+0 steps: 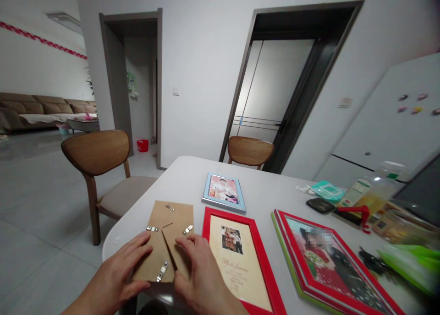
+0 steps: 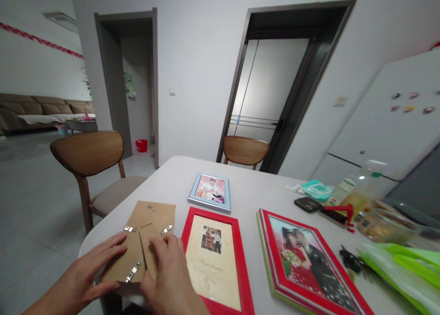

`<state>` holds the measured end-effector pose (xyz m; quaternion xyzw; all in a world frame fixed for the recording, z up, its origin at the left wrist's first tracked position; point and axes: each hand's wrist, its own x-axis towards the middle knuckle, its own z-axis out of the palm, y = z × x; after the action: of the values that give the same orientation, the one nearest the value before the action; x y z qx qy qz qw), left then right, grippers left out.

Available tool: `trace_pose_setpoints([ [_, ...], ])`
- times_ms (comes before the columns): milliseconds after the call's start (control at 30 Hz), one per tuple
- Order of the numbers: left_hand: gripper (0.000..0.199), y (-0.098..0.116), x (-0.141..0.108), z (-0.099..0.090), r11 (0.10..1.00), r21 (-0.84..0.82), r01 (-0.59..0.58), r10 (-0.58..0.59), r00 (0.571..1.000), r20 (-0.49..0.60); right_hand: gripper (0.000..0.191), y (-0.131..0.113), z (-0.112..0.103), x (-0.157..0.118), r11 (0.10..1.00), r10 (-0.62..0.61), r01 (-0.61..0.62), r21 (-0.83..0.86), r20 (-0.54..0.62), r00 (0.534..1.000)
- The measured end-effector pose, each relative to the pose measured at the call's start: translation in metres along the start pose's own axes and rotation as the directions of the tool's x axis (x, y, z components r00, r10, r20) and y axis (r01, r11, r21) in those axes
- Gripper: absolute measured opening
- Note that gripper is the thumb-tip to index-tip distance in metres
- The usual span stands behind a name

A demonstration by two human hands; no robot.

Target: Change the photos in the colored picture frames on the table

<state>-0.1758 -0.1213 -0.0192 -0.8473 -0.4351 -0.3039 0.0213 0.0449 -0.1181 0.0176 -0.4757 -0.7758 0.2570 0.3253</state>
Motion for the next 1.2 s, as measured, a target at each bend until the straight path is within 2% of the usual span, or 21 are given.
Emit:
trace_pose_setpoints([
  [67, 0.049, 0.022, 0.017, -0.005, 0.999, -0.028, -0.022, 0.021, 0.999, -0.037, 0.045, 0.002, -0.027, -0.012, 1.0, 0.003, -0.003, -0.007, -0.014, 1.0],
  [167, 0.048, 0.063, 0.046, 0.002, 0.985, -0.151, -0.08, 0.083, 0.996, 0.013, 0.038, 0.023, -0.065, -0.037, 0.993, 0.084, -0.086, -0.083, -0.032, 0.996],
  [267, 0.047, 0.097, 0.068, 0.026, 0.965, -0.261, -0.01, 0.064, 0.977, 0.202, 0.038, 0.057, -0.088, -0.061, 0.956, 0.236, -0.24, -0.169, -0.04, 0.971],
  [367, 0.041, 0.114, 0.077, 0.053, 0.953, -0.288, 0.092, -0.004, 0.956, 0.293, 0.038, 0.085, -0.094, -0.074, 0.924, 0.278, -0.289, -0.251, -0.079, 0.957],
  [500, 0.031, 0.115, 0.075, 0.071, 0.953, -0.284, 0.108, -0.024, 0.958, 0.286, 0.039, 0.099, -0.084, -0.072, 0.906, 0.2, -0.21, -0.369, -0.066, 0.978],
  [667, 0.02, 0.108, 0.07, 0.066, 0.961, -0.267, 0.072, 0.008, 0.957, 0.29, 0.037, 0.107, -0.064, -0.065, 0.884, 0.115, -0.133, -0.448, -0.068, 0.991],
  [833, 0.054, 0.102, 0.065, 0.065, 0.959, -0.269, 0.088, 0.028, 0.916, 0.401, 0.031, 0.107, -0.064, -0.065, 0.87, 0.052, -0.08, -0.486, -0.07, 0.996],
  [1067, 0.036, 0.102, 0.065, 0.065, 0.958, -0.262, 0.117, 0.005, 0.905, 0.424, 0.034, 0.102, -0.082, -0.038, 0.77, 0.123, -0.192, -0.608, -0.154, 0.98],
  [1200, 0.034, 0.106, 0.068, 0.062, 0.959, -0.243, 0.143, -0.025, 0.902, 0.431, 0.033, 0.102, -0.081, -0.03, 0.792, 0.159, -0.223, -0.569, -0.161, 0.974],
])
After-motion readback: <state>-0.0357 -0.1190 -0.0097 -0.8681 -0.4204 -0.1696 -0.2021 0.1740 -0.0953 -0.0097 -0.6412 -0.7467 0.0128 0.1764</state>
